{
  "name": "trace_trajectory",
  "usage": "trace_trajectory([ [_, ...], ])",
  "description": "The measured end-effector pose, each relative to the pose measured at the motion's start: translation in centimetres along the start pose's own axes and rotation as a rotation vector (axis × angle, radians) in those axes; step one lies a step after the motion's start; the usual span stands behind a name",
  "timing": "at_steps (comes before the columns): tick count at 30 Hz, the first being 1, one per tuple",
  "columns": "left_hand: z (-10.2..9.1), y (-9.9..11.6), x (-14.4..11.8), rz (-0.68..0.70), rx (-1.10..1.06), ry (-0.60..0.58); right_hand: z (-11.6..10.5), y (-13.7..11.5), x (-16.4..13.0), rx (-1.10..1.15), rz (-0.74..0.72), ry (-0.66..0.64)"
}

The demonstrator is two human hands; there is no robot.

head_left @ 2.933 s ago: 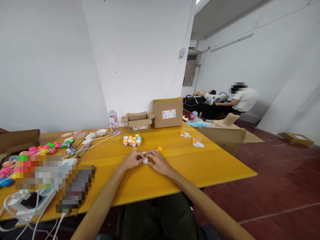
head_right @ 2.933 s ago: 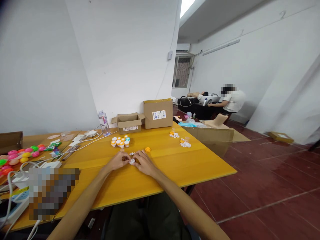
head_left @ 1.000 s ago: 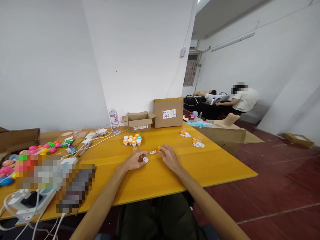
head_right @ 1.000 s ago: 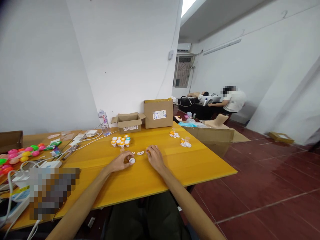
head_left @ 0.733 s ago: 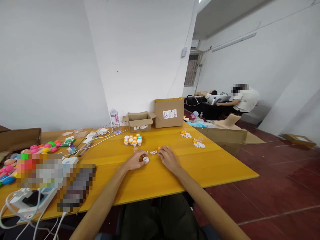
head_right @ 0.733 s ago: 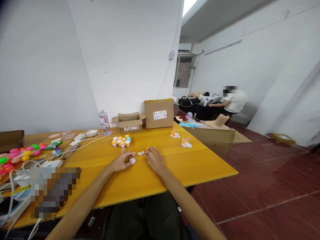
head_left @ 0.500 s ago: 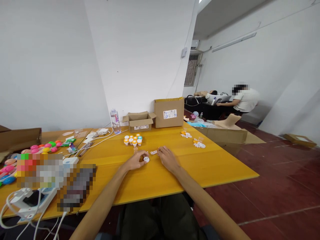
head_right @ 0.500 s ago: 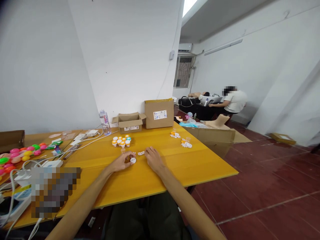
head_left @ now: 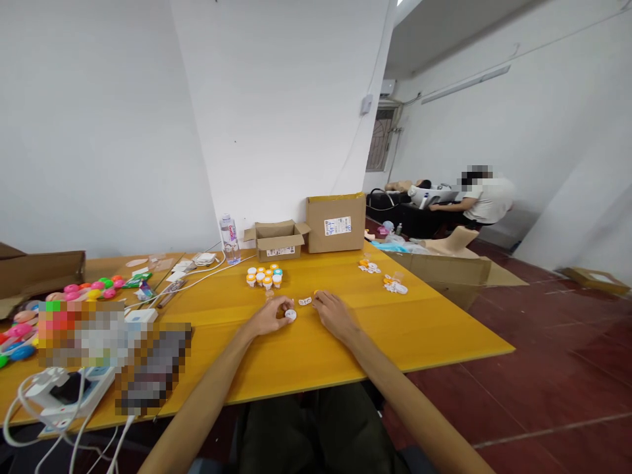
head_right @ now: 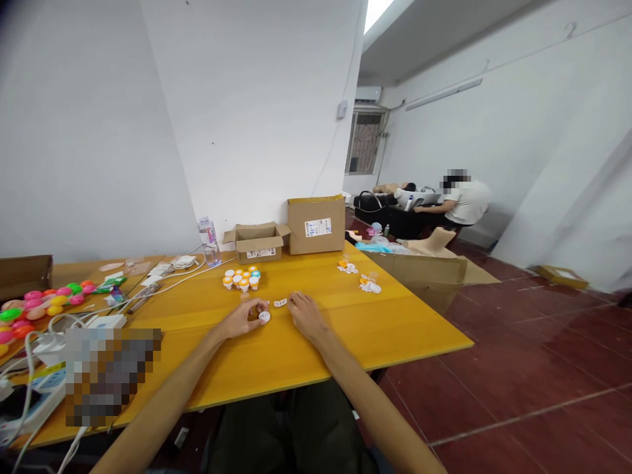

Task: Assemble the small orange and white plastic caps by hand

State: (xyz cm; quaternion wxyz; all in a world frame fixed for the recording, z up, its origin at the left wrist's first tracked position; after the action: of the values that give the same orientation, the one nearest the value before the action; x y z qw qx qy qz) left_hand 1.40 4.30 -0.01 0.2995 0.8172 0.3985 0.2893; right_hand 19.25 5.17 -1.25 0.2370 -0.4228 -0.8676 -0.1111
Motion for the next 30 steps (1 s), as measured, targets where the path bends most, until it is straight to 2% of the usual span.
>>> trace_trajectory([
  [9, 0.3, 0.7, 0.1, -0.007, -0.005, 0.028, -0.1, -0.6, 0.2, 0.0, -0.051, -0.017],
  [15, 0.3, 1.0, 0.1, 0.0, -0.089, 0.032, -1.3, -2.5, 0.5, 0.233, -0.065, 0.092],
  [20, 0.4, 0.5, 0.2, -0.023, -0.186, 0.022, -1.8, -4.4, 1.0, 0.374, -0.117, 0.099],
  [30, 0.7, 0.5, 0.4, -0.008, -0.349, -0.007, -1.4, -4.3, 1.2, 0.404, -0.086, 0.093],
])
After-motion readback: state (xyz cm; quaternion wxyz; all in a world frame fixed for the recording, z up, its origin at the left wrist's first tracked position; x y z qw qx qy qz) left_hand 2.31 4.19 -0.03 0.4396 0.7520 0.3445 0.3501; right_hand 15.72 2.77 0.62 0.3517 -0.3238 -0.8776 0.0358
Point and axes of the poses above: each hand's wrist, its own x-axis towards the middle knuckle, its own z-axis out of the palm, y = z × x, the point moved 5 cm from there along x, towards the middle knuckle, and after that the axes turned 3 degrees about -y, right-handed, at the moved point
